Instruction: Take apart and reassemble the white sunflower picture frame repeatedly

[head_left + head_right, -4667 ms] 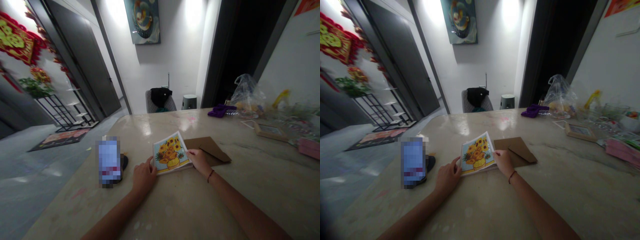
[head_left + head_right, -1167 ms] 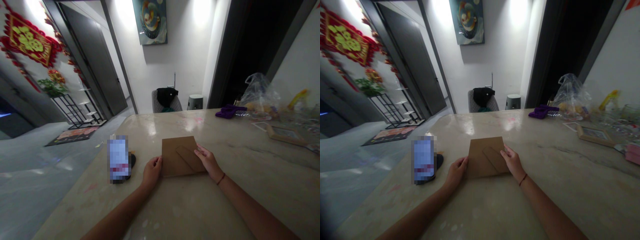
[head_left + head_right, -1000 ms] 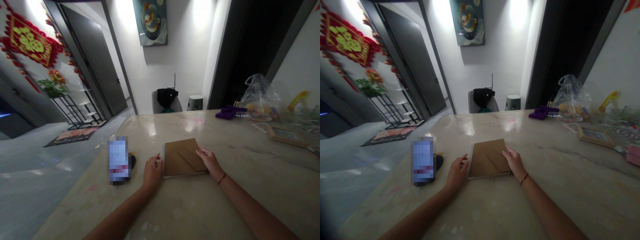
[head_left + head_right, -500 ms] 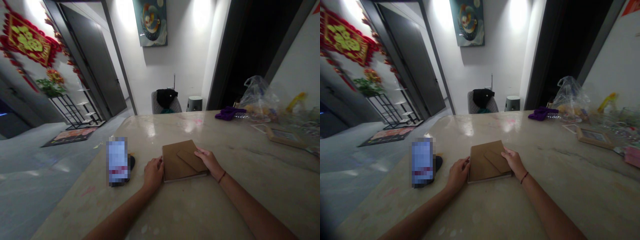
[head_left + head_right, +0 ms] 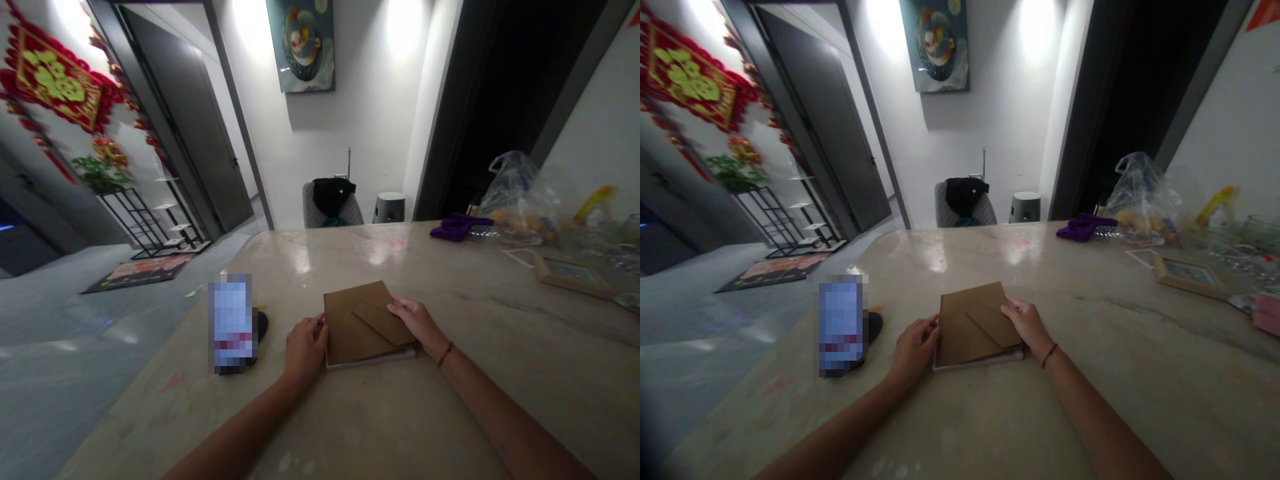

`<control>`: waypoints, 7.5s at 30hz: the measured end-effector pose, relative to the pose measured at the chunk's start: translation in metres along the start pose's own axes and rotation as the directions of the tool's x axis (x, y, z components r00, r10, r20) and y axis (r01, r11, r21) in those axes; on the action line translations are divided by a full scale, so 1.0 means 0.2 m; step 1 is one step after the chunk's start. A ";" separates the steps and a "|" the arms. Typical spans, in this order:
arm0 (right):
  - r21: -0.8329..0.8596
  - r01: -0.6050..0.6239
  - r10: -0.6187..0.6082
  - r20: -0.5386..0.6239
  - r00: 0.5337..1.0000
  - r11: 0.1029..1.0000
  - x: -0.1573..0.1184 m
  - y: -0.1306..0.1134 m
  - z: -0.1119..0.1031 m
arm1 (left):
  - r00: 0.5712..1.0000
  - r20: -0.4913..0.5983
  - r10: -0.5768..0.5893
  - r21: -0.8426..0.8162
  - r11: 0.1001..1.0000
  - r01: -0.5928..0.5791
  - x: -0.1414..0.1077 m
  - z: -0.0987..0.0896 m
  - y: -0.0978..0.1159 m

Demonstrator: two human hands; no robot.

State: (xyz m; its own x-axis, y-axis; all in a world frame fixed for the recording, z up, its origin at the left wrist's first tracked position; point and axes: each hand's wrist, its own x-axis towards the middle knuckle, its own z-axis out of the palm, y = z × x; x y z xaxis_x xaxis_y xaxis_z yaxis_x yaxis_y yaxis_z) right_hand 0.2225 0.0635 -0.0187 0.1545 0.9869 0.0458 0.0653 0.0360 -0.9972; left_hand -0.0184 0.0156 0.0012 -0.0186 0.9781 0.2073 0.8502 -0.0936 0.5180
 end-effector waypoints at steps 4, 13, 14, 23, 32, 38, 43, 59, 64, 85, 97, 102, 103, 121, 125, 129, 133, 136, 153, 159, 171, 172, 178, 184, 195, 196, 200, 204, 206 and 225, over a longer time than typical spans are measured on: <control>-0.011 0.015 -0.015 0.019 1.000 1.000 0.01 0.01 0.00 | 1.000 0.008 -0.008 0.022 1.000 0.008 0.00 0.00 0.00; -0.320 0.099 -0.095 0.030 0.995 0.942 -0.02 0.03 0.03 | 0.998 0.056 -0.020 0.125 0.992 0.013 0.00 -0.01 0.02; -0.386 0.119 -0.121 0.019 0.992 0.915 -0.03 0.03 0.03 | 0.998 0.058 -0.020 0.129 0.992 0.012 0.00 -0.01 0.02; -0.664 0.401 -0.416 0.146 0.898 0.632 -0.03 0.11 0.05 | 0.998 0.062 0.019 0.169 0.985 -0.029 -0.01 0.00 0.00; -0.726 0.488 -0.304 0.383 0.872 0.485 0.00 0.05 0.03 | 0.996 0.083 0.019 0.227 0.973 -0.037 -0.01 0.00 0.02; -0.719 0.525 -0.319 0.419 0.850 0.455 0.04 0.06 0.04 | 0.995 0.096 0.004 0.218 0.976 -0.025 -0.02 0.00 0.03; -0.700 0.538 -0.220 0.497 0.839 0.469 0.04 0.07 0.01 | 0.994 0.111 0.002 0.186 0.982 -0.023 -0.01 0.00 0.01; -0.590 0.482 -0.244 0.438 0.865 0.648 -0.01 0.05 -0.02 | 0.995 0.074 0.065 0.096 0.993 -0.072 -0.02 0.00 0.04; -0.532 0.465 -0.312 0.355 0.881 0.708 -0.03 0.06 -0.03 | 0.990 0.104 0.101 0.081 0.991 -0.109 -0.03 0.00 0.04; -0.599 0.527 -0.139 0.572 0.808 0.603 -0.08 0.02 -0.08 | 0.976 0.154 0.151 0.178 0.968 -0.177 -0.04 -0.01 0.06; -0.587 0.459 -0.254 0.401 0.880 0.667 -0.04 0.06 -0.07 | 0.949 0.204 0.241 0.156 0.949 -0.274 -0.05 0.01 0.05; -0.615 0.510 -0.204 0.499 0.842 0.601 -0.04 0.04 -0.09 | 0.916 0.266 0.299 0.132 0.930 -0.342 -0.04 0.02 0.05; -0.626 0.511 -0.210 0.492 0.845 0.589 -0.04 0.04 -0.09 | 0.913 0.278 0.299 0.127 0.931 -0.343 -0.04 0.01 0.05; -0.754 0.283 -0.335 0.089 0.938 0.593 -0.10 0.02 0.01 | 0.977 0.083 0.199 0.242 0.947 -0.213 0.00 0.02 0.02; -0.736 0.441 -0.396 0.253 0.883 0.513 -0.12 0.04 0.03 | 0.978 0.087 0.192 0.293 0.933 -0.209 0.04 -0.03 0.02; -0.758 0.495 -0.392 0.339 0.855 0.424 -0.11 0.05 0.02 | 0.973 0.132 0.191 0.318 0.921 -0.224 0.06 -0.06 0.03; -0.793 0.487 -0.370 0.356 0.858 0.366 -0.09 0.03 0.03 | 0.965 0.154 0.210 0.363 0.897 -0.253 0.06 -0.06 0.02; -0.835 0.439 -0.333 0.331 0.883 0.332 -0.08 0.02 0.05 | 0.969 0.124 0.213 0.386 0.889 -0.245 0.06 -0.04 0.02; -0.816 0.482 -0.478 0.300 0.825 0.319 -0.05 0.04 0.04 | 0.979 -0.041 0.202 0.381 0.909 -0.171 0.09 -0.02 -0.02; -0.941 0.283 -0.644 0.101 0.758 0.186 -0.03 0.00 -0.03 | 0.956 -0.170 0.237 0.457 0.879 -0.137 0.12 -0.04 -0.06; -0.915 0.201 -0.414 0.041 0.909 0.350 -0.02 0.01 -0.01 | 0.988 -0.068 0.141 0.428 0.898 -0.099 0.13 -0.02 -0.06; -0.910 0.204 -0.395 0.049 0.917 0.362 -0.02 0.01 0.00 | 0.987 -0.030 0.159 0.437 0.890 -0.130 0.13 -0.03 -0.06; -0.601 0.263 -0.324 0.006 0.946 0.755 -0.02 0.04 0.07 | 0.964 0.097 0.246 0.399 0.878 -0.265 0.12 -0.04 -0.03; -0.073 0.328 -0.336 -0.247 0.909 0.942 -0.08 -0.03 0.14 | 0.883 0.234 0.406 0.287 0.839 -0.462 0.03 0.02 0.04; -0.588 0.422 -0.574 -0.089 0.814 0.690 -0.18 -0.06 0.15 | 0.926 0.043 0.375 0.020 0.926 -0.376 0.00 0.02 0.04; -0.655 0.471 -0.625 -0.003 0.780 0.591 -0.17 -0.06 0.12 | 0.931 0.024 0.365 -0.062 0.930 -0.363 0.00 0.02 0.04; -0.736 0.638 -0.603 0.409 0.685 0.226 -0.16 -0.06 0.07 | 0.969 0.043 0.245 -0.438 0.876 -0.202 0.01 -0.01 0.03; -0.699 0.702 -0.488 0.570 0.661 0.135 -0.17 -0.05 0.11 | 0.991 0.132 -0.004 -0.708 0.699 0.097 0.04 -0.02 0.03; -0.667 0.723 -0.469 0.588 0.659 0.179 -0.17 -0.05 0.12 | 0.988 0.126 -0.090 -0.706 0.691 0.153 0.06 -0.01 0.03; -0.813 0.420 -0.419 0.243 0.875 0.404 -0.05 0.09 0.04 | 0.991 0.053 0.125 0.271 0.953 -0.134 0.10 -0.01 -0.04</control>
State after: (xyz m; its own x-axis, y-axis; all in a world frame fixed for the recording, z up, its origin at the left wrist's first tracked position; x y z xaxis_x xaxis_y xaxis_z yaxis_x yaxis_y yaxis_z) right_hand 0.2143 0.0549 -0.0378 -0.1320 0.8863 0.4439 0.8923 0.3013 -0.3362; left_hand -0.0260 0.0364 0.0033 0.1154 0.9673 0.2260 0.9555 -0.1702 0.2409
